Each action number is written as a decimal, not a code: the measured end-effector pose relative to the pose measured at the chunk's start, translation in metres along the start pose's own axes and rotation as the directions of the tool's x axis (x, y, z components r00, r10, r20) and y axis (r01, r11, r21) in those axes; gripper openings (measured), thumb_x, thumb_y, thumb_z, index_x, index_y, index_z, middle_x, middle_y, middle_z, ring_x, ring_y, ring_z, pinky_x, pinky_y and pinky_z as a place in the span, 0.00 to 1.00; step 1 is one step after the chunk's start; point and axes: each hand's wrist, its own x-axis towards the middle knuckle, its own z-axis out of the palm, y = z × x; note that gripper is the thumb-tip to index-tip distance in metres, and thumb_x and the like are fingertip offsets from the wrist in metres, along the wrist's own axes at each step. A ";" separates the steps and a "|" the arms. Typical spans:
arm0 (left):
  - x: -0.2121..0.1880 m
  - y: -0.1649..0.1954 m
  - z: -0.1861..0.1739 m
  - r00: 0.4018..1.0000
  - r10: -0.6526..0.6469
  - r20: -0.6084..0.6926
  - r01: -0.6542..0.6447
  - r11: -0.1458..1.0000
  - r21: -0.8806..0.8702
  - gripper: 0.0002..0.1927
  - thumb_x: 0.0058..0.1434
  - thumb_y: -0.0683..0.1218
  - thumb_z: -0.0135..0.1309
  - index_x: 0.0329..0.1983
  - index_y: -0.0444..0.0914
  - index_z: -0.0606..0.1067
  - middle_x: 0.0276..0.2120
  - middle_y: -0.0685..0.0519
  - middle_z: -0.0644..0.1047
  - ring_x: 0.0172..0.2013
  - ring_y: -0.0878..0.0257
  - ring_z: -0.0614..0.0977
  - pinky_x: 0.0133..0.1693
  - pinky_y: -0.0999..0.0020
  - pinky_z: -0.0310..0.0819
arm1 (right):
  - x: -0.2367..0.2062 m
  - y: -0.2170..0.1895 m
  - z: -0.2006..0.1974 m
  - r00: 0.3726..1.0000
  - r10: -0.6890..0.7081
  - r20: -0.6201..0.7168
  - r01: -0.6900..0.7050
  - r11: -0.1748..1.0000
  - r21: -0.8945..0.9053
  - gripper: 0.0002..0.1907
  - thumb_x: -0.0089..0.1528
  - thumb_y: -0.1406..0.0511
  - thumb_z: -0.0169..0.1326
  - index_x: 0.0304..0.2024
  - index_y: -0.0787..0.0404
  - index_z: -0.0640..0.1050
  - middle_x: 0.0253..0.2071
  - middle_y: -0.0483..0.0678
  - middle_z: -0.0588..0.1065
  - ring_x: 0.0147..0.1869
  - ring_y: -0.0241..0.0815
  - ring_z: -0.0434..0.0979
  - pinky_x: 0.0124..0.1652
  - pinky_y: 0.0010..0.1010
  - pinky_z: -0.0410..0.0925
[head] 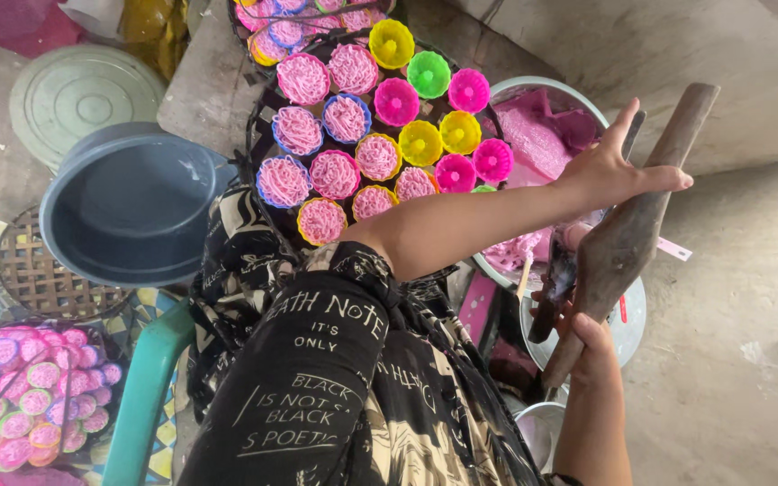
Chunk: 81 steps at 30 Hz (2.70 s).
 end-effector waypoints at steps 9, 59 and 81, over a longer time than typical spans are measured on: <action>0.023 -0.038 0.018 0.996 0.049 0.070 -0.053 0.997 0.052 0.78 0.33 0.75 0.63 0.81 0.41 0.39 0.69 0.27 0.61 0.66 0.36 0.67 0.62 0.53 0.66 | 0.009 0.010 -0.011 0.991 -0.124 -0.040 0.119 0.987 -0.106 0.47 0.54 0.52 0.58 0.70 0.71 0.62 0.59 0.58 0.72 0.57 0.56 0.76 0.50 0.48 0.72; 0.109 -0.018 -0.280 0.750 0.606 0.263 0.099 0.291 -0.952 0.33 0.74 0.67 0.36 0.71 0.41 0.60 0.60 0.40 0.75 0.65 0.44 0.76 0.70 0.47 0.68 | 0.153 -0.107 0.093 0.755 0.501 0.422 -0.424 0.865 -0.269 0.71 0.47 0.30 0.53 0.76 0.69 0.51 0.69 0.70 0.63 0.69 0.68 0.66 0.66 0.59 0.57; 0.099 -0.015 -0.297 0.806 0.559 0.195 0.001 0.328 -0.945 0.22 0.70 0.65 0.44 0.51 0.44 0.70 0.44 0.48 0.76 0.49 0.53 0.84 0.51 0.57 0.82 | 0.152 -0.086 0.060 0.928 0.322 0.187 -0.262 0.922 -0.286 0.37 0.59 0.47 0.56 0.57 0.69 0.70 0.46 0.58 0.76 0.47 0.54 0.79 0.47 0.45 0.72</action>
